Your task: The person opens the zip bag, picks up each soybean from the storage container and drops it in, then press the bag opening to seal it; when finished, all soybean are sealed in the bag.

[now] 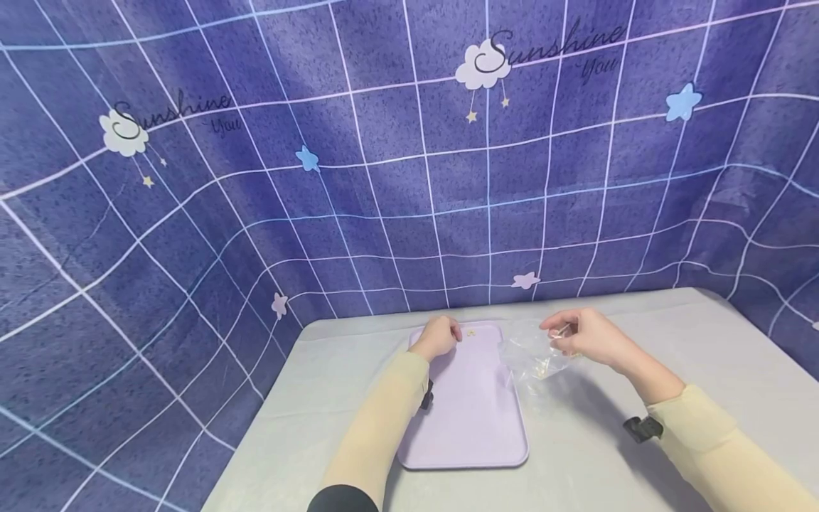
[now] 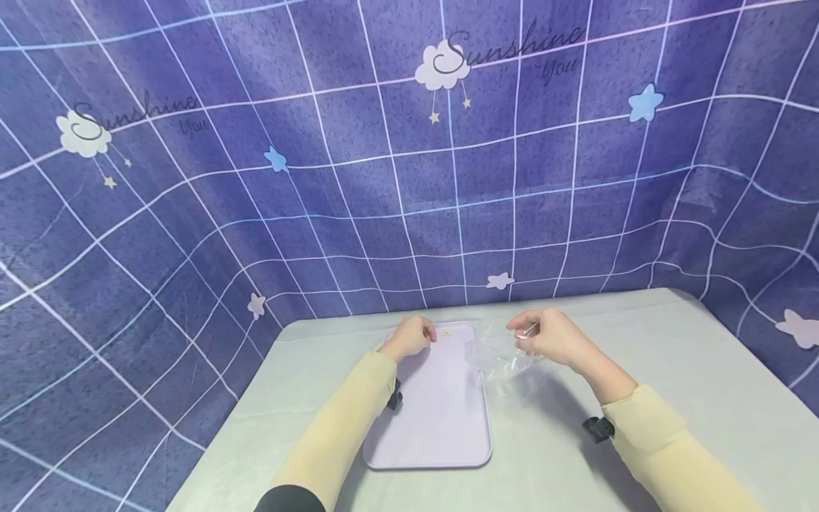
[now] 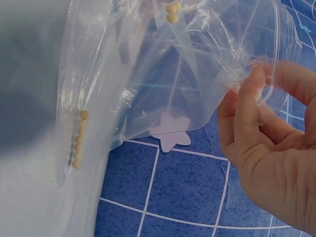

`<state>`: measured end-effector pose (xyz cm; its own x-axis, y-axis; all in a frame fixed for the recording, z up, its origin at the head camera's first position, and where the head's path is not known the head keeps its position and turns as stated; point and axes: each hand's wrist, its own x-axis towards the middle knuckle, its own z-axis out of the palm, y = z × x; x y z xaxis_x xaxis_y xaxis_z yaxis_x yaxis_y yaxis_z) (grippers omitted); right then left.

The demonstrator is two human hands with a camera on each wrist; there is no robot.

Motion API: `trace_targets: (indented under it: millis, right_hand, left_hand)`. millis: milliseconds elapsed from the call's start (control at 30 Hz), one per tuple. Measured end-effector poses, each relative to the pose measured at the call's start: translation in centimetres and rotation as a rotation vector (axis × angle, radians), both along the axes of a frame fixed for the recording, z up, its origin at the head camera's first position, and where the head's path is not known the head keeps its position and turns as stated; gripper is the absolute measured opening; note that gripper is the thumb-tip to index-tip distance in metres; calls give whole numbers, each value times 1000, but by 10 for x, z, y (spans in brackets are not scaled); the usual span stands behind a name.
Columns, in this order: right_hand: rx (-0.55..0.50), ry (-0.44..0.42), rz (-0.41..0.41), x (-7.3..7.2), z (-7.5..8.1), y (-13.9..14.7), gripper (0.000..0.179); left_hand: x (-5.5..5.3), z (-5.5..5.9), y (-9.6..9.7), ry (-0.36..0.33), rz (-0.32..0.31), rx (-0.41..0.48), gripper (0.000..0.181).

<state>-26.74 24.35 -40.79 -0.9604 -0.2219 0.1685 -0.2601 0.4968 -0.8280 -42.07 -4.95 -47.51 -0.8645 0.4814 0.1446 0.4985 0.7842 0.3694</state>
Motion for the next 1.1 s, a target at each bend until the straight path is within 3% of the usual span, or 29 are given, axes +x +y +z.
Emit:
trace_targets:
  millis: [100, 233, 400, 567, 700, 833, 967, 1100]
  right_hand:
    - [0, -4, -6, -1, -1, 0, 38]
    - [10, 6, -9, -1, -1, 1, 37]
    - [28, 24, -10, -2, -2, 2, 37]
    - [32, 49, -6, -3, -4, 1, 36]
    - [14, 43, -2, -3, -3, 0, 37]
    - [-14, 26, 7, -2, -2, -1, 38]
    - [-30, 23, 13, -2, -2, -1, 40]
    - [-30, 17, 13, -2, -2, -1, 40]
  left_hand:
    - [-1, 7, 6, 29, -34, 56, 17]
    - [7, 35, 21, 31, -115, 175, 16]
    - [33, 77, 45, 35, -223, 254, 15]
    - [64, 105, 64, 64, -353, 287, 15]
    - [81, 112, 75, 99, -449, 246, 16]
    - [91, 109, 81, 137, -493, 155, 18]
    - [93, 103, 84, 156, -524, 112, 14]
    - [90, 101, 84, 171, -510, 179, 8]
